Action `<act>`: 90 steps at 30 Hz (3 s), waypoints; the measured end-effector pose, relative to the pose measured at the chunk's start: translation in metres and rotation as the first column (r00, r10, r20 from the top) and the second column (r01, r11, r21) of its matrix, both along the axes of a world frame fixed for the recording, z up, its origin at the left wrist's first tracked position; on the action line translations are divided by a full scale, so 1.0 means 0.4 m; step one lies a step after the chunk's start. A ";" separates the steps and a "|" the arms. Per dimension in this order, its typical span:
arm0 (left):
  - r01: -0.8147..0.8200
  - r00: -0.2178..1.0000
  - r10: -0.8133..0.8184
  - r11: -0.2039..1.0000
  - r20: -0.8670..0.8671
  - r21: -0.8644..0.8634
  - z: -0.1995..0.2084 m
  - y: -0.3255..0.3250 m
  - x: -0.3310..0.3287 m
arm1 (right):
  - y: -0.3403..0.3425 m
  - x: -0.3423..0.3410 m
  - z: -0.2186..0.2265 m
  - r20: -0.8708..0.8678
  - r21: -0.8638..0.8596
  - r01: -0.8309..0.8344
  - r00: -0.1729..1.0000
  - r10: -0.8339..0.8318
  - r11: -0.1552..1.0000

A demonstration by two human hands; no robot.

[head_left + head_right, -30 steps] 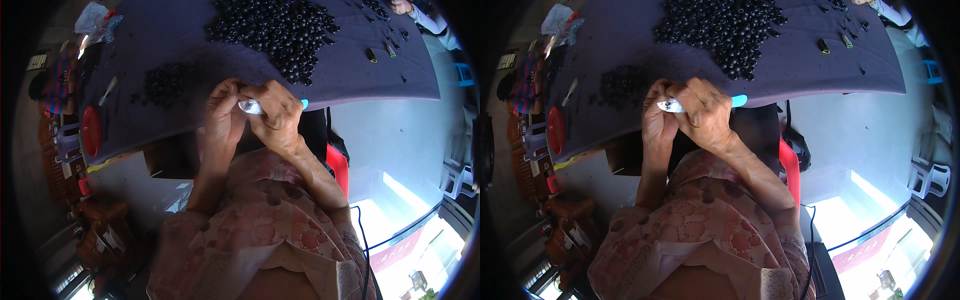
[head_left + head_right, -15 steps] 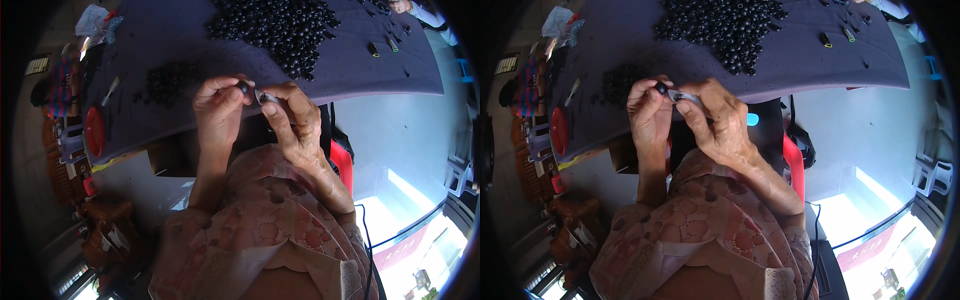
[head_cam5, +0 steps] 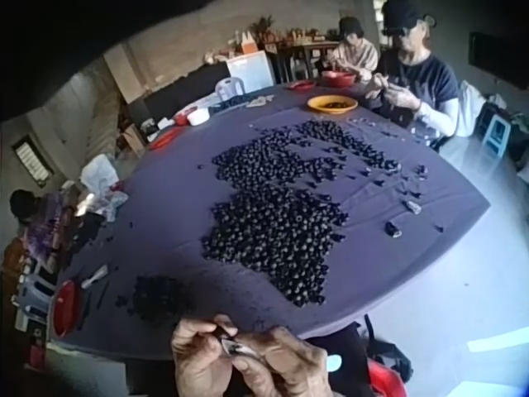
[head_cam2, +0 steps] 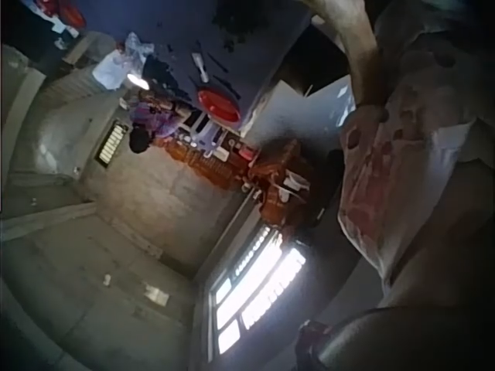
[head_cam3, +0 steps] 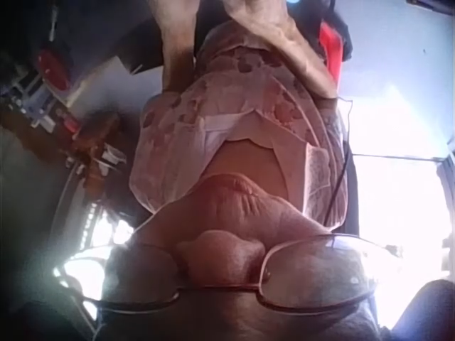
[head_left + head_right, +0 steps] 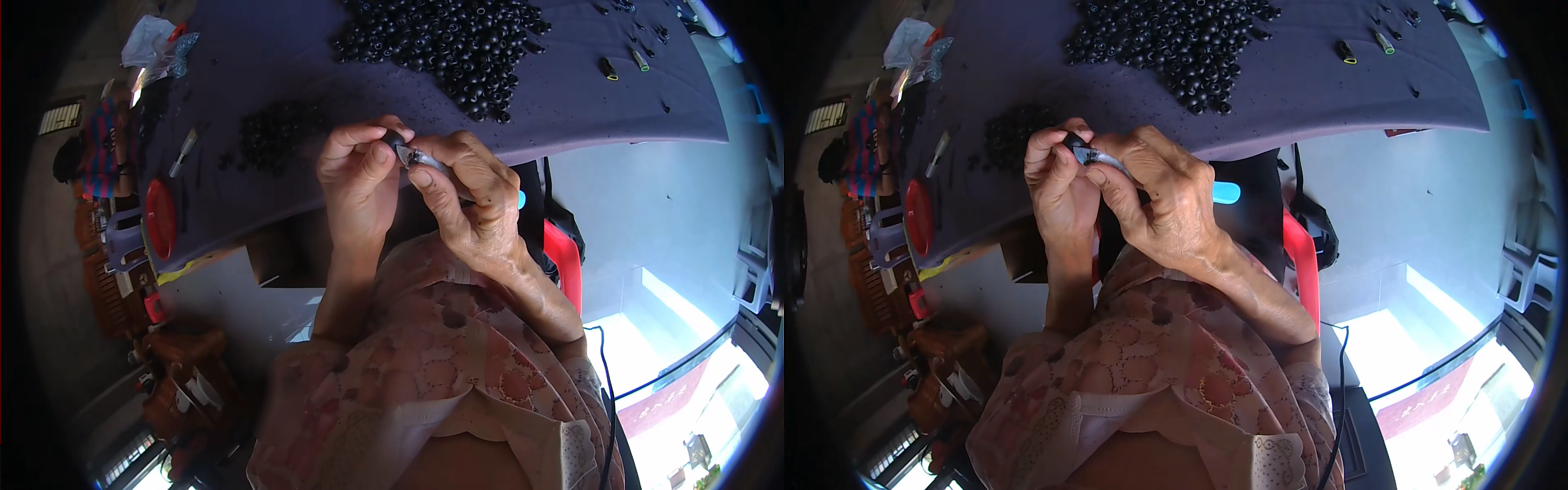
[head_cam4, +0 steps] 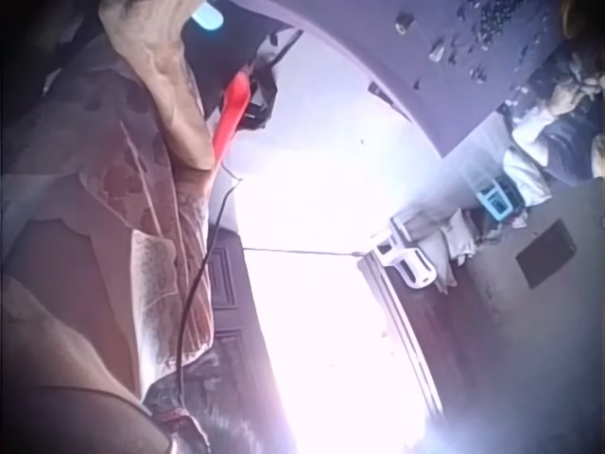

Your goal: The person picks up black plastic pieces one at a time and trims excess material from each piece using a utility knife.

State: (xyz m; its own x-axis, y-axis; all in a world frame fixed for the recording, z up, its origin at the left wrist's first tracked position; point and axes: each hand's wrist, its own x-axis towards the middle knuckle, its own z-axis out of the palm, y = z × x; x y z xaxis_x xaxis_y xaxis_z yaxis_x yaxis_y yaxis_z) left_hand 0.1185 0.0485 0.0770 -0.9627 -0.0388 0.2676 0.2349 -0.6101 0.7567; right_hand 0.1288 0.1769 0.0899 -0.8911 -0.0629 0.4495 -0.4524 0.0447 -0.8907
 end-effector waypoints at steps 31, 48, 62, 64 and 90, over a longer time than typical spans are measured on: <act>0.042 0.998 -0.045 0.997 0.033 0.069 -0.009 0.008 -0.003 | -0.003 -0.011 -0.013 0.017 -0.023 -0.005 1.000 0.005 1.000; 0.030 1.000 -0.029 0.998 -0.011 0.047 -0.026 -0.004 -0.011 | -0.011 -0.016 -0.020 0.102 -0.042 -0.040 0.994 0.045 0.998; -0.046 0.999 0.046 0.999 0.010 0.014 -0.040 -0.013 -0.016 | -0.036 -0.024 -0.036 0.060 -0.069 -0.018 0.998 0.022 0.997; -0.045 0.999 0.045 0.999 0.016 0.010 -0.041 -0.015 -0.016 | -0.036 -0.020 -0.031 0.100 -0.063 -0.018 0.995 0.025 0.998; -0.051 0.987 0.025 0.986 0.158 0.161 -0.068 -0.010 -0.020 | -0.053 -0.033 -0.038 0.363 -0.327 -0.040 0.917 0.164 0.944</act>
State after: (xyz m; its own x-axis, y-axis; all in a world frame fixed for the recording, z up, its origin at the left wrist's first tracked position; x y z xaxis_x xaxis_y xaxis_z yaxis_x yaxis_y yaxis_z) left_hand 0.1106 0.0445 0.0500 -0.9889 -0.1073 0.1027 0.1485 -0.7216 0.6762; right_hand 0.1154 0.1557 0.0748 -0.9930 -0.0775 0.0892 -0.0636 -0.2861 -0.9561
